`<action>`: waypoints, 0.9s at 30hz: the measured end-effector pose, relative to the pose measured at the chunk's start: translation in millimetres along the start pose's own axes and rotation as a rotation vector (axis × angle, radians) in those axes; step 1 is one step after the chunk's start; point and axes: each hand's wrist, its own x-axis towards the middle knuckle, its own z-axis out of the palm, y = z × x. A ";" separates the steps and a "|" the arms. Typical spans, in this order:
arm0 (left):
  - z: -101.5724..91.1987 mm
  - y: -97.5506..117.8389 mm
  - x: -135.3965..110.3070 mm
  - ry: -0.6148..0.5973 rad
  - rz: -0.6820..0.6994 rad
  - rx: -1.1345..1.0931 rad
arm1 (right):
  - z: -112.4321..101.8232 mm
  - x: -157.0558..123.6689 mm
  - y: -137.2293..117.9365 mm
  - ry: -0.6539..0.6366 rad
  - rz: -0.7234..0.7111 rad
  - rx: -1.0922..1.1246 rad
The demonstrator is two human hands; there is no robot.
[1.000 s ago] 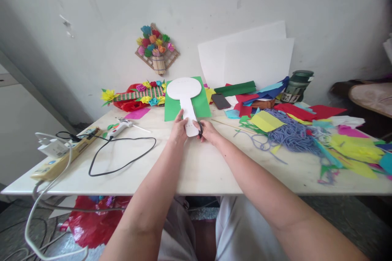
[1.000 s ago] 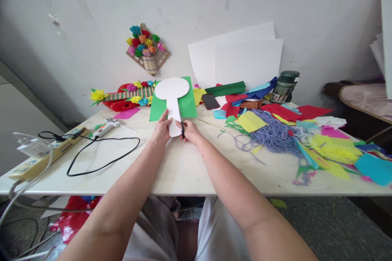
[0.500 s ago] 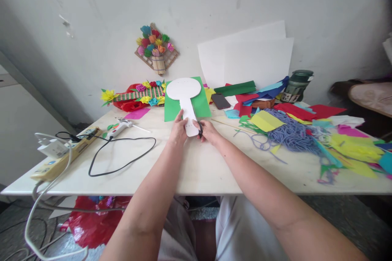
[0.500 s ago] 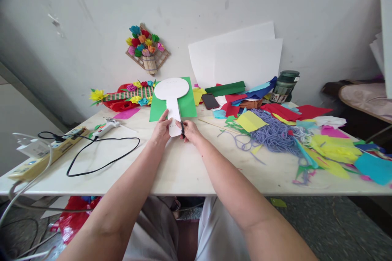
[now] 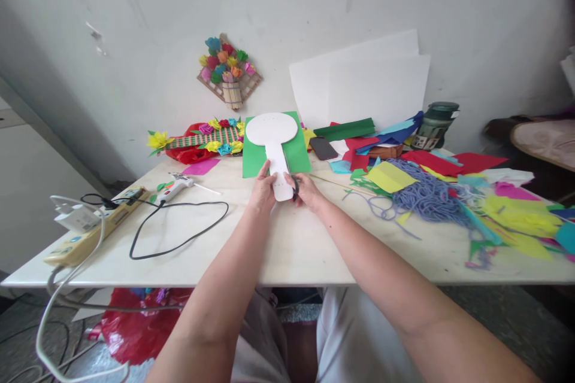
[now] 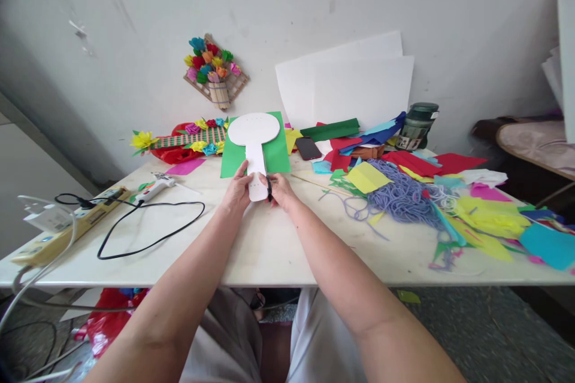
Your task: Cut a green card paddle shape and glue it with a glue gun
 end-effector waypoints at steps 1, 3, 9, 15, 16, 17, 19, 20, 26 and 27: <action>0.0 -0.2 -0.3 -0.009 0.000 0.002 | 0.1 0.2 0.0 0.002 0.000 0.008; -0.3 -0.8 -0.6 -0.022 0.000 0.009 | 0.3 0.5 -0.4 0.002 -0.005 0.018; -0.5 -1.5 -1.8 -0.018 0.000 0.001 | 0.9 0.0 -2.2 0.009 0.000 0.018; -1.1 -2.6 -1.2 -0.024 0.007 0.011 | 0.6 -0.4 -2.8 0.026 0.007 -0.001; -1.1 -2.7 -1.2 -0.023 0.007 0.013 | 0.7 -0.6 -3.0 0.031 0.005 -0.002; -1.0 -2.8 -1.2 -0.021 0.006 0.016 | 0.8 -1.0 -3.4 0.038 0.004 -0.003; -0.6 -2.9 -1.3 -0.017 0.002 0.026 | 1.3 -1.7 -4.2 0.049 0.005 -0.009; -0.4 -2.9 -1.5 -0.015 0.001 0.031 | 1.6 -2.1 -4.7 0.054 0.007 -0.013; 0.9 -2.0 -2.6 -0.008 -0.002 0.031 | 3.3 -1.7 -4.5 0.075 0.008 -0.034; 1.2 -1.8 -2.8 -0.008 -0.006 0.029 | 3.4 -1.2 -3.9 0.077 0.004 -0.036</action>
